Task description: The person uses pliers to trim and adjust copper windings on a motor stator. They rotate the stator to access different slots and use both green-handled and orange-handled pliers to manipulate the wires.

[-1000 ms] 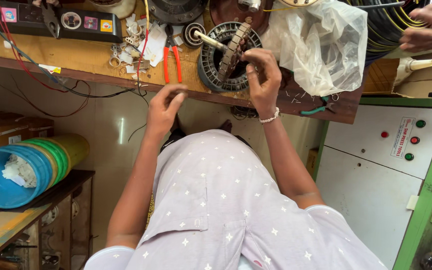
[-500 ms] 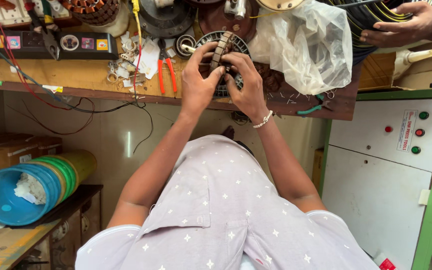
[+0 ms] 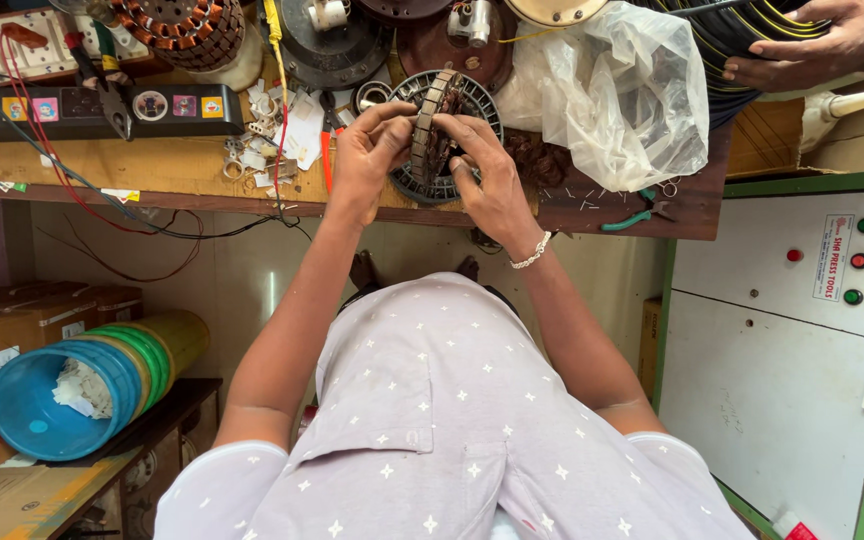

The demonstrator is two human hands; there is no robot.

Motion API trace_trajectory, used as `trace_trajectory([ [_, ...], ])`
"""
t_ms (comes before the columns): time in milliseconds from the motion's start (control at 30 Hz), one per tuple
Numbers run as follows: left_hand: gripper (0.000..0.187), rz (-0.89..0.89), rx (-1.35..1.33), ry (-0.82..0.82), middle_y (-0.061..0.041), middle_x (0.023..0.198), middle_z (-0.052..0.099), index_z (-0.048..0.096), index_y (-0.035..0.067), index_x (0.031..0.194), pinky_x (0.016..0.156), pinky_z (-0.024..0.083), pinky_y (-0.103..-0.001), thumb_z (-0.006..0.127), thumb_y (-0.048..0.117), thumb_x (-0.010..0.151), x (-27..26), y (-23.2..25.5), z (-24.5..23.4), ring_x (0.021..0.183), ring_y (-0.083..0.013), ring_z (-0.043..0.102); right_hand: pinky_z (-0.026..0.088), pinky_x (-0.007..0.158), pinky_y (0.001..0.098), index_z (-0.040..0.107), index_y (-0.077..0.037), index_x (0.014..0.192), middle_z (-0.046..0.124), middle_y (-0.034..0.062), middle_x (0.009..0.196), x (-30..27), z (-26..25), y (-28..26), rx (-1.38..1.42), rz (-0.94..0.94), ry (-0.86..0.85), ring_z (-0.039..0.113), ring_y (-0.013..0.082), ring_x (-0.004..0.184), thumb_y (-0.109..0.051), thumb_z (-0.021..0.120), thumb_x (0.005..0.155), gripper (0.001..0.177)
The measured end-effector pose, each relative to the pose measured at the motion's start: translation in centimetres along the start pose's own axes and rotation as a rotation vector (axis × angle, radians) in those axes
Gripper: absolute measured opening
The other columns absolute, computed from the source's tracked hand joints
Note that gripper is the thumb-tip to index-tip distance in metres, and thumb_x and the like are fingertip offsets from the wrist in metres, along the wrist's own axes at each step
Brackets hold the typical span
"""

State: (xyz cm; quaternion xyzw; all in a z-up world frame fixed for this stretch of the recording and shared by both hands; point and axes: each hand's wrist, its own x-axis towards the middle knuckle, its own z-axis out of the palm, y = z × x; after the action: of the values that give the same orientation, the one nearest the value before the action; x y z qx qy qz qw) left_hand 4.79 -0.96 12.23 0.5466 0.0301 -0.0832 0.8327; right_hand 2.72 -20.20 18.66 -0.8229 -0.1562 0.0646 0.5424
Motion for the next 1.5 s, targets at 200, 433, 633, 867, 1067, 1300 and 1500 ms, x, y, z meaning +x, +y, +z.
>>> trace_trajectory([
  [200,0.023,-0.146,0.036,0.025,-0.003,0.1,0.077,0.074,0.005,0.112,0.077,0.063,-0.029,0.073,0.021,0.096,1.7,0.4,-0.3,0.088,-0.0119,0.074,0.056,0.107,0.0358,0.054,-0.013,0.149,0.054,0.0077,0.147,-0.5,0.3,0.5,0.028,-0.041,0.038,0.06,0.0229,0.131,0.008,0.06,0.096,0.058],
  [433,0.021,-0.172,0.273,0.035,0.0,0.09,0.073,0.076,0.006,0.105,0.068,0.058,-0.026,0.075,0.022,0.092,2.0,2.4,-0.2,0.08,-0.0082,0.069,0.054,0.109,0.0371,0.053,-0.015,0.151,0.053,0.0077,0.149,-0.7,0.6,0.9,0.002,-0.049,0.05,0.058,0.0242,0.134,0.007,0.062,0.095,0.061],
  [633,0.012,-0.052,0.26,-0.155,-0.003,0.12,0.057,0.075,-0.001,0.093,0.077,0.055,-0.024,0.074,0.011,0.089,4.5,2.1,-1.4,0.091,-0.0076,0.064,0.052,0.111,0.0371,0.05,-0.015,0.154,0.05,0.0095,0.151,-1.3,1.6,1.6,-0.026,-0.102,0.099,0.056,0.0256,0.138,0.009,0.065,0.092,0.068],
  [867,0.008,-0.063,0.184,-0.226,-0.005,0.132,0.053,0.073,-0.002,0.09,0.086,0.057,-0.025,0.07,0.006,0.089,5.0,0.7,-1.6,0.101,-0.0081,0.064,0.051,0.113,0.0375,0.049,-0.014,0.155,0.051,0.0102,0.151,-1.9,2.3,3.5,-0.067,-0.126,0.157,0.056,0.0252,0.137,0.009,0.067,0.092,0.069],
  [1067,0.006,-0.152,0.047,-0.169,-0.007,0.138,0.05,0.067,0.0,0.089,0.092,0.064,-0.034,0.068,0.005,0.093,3.9,1.5,-1.7,0.103,-0.0119,0.071,0.053,0.119,0.0408,0.046,-0.012,0.156,0.05,0.009,0.155,-2.3,2.6,4.6,0.09,-0.121,0.196,0.052,0.0247,0.145,0.009,0.062,0.097,0.065],
  [1300,0.031,-0.067,0.238,-0.014,-0.01,0.118,0.07,0.063,0.005,0.127,0.081,0.06,-0.027,0.07,0.013,0.097,0.2,1.9,-0.7,0.1,-0.0117,0.07,0.049,0.12,0.0391,0.037,-0.01,0.157,0.055,0.012,0.151,-1.7,1.7,4.0,0.353,-0.04,0.185,0.054,0.0223,0.145,0.005,0.059,0.1,0.062],
  [1500,0.048,0.128,0.3,-0.105,-0.006,0.124,0.068,0.059,0.005,0.136,0.095,0.06,-0.029,0.079,0.016,0.094,-0.1,2.3,0.9,0.109,-0.0132,0.069,0.056,0.109,0.0368,0.055,-0.006,0.146,0.063,0.0117,0.142,0.0,0.2,2.5,0.102,-0.023,0.093,0.062,0.0219,0.134,0.004,0.061,0.097,0.05],
])
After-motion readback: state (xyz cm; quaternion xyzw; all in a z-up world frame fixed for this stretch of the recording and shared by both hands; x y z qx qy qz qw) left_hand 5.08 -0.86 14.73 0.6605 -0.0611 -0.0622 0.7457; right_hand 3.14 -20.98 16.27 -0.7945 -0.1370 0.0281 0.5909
